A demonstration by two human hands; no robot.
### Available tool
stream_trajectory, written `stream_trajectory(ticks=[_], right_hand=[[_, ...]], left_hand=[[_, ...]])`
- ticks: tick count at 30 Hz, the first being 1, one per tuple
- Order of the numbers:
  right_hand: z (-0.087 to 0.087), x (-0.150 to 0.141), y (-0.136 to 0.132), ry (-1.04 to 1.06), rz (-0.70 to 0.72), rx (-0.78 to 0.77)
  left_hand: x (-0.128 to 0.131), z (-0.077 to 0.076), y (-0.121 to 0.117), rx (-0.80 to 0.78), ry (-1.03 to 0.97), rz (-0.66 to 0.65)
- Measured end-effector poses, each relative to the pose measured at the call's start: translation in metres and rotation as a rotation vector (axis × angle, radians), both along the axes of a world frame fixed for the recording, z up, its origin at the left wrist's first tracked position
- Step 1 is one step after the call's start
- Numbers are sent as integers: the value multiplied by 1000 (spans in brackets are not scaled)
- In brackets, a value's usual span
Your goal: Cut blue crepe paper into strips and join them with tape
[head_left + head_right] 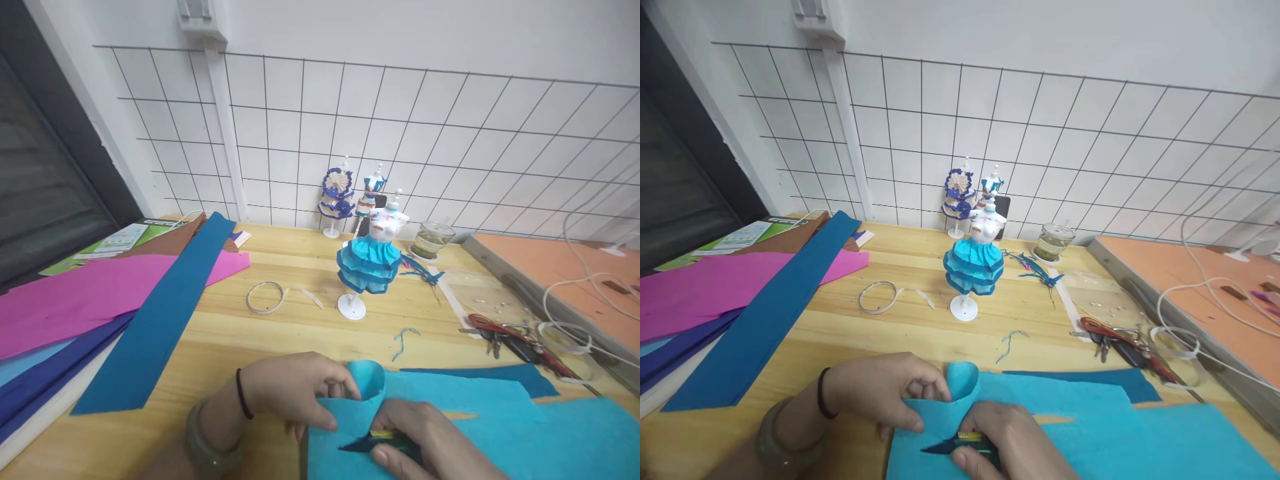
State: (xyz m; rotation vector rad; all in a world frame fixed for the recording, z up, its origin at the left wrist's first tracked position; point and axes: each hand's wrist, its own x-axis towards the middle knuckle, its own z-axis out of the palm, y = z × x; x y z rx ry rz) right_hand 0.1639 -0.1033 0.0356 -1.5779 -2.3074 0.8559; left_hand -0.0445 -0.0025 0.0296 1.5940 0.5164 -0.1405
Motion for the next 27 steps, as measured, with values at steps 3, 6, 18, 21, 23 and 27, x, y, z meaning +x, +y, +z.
stream_trajectory(ticks=[3, 6, 18, 21, 23, 27], right_hand=[[-1, 0, 0, -12, -1, 4], [-2, 0, 1, -59, 0, -19], [-2, -6, 2, -31, -9, -59], [-1, -9, 4, -11, -9, -57], [0, -9, 4, 1, -3, -57], [0, -9, 3, 34, -3, -48]], left_hand=[[1, 3, -1, -5, 12, -2], [2, 5, -3, 29, 11, 22], [2, 7, -3, 47, 1, 9], [1, 8, -3, 41, 12, 14], [1, 8, -4, 51, 11, 23], [-1, 8, -5, 65, -2, 34]])
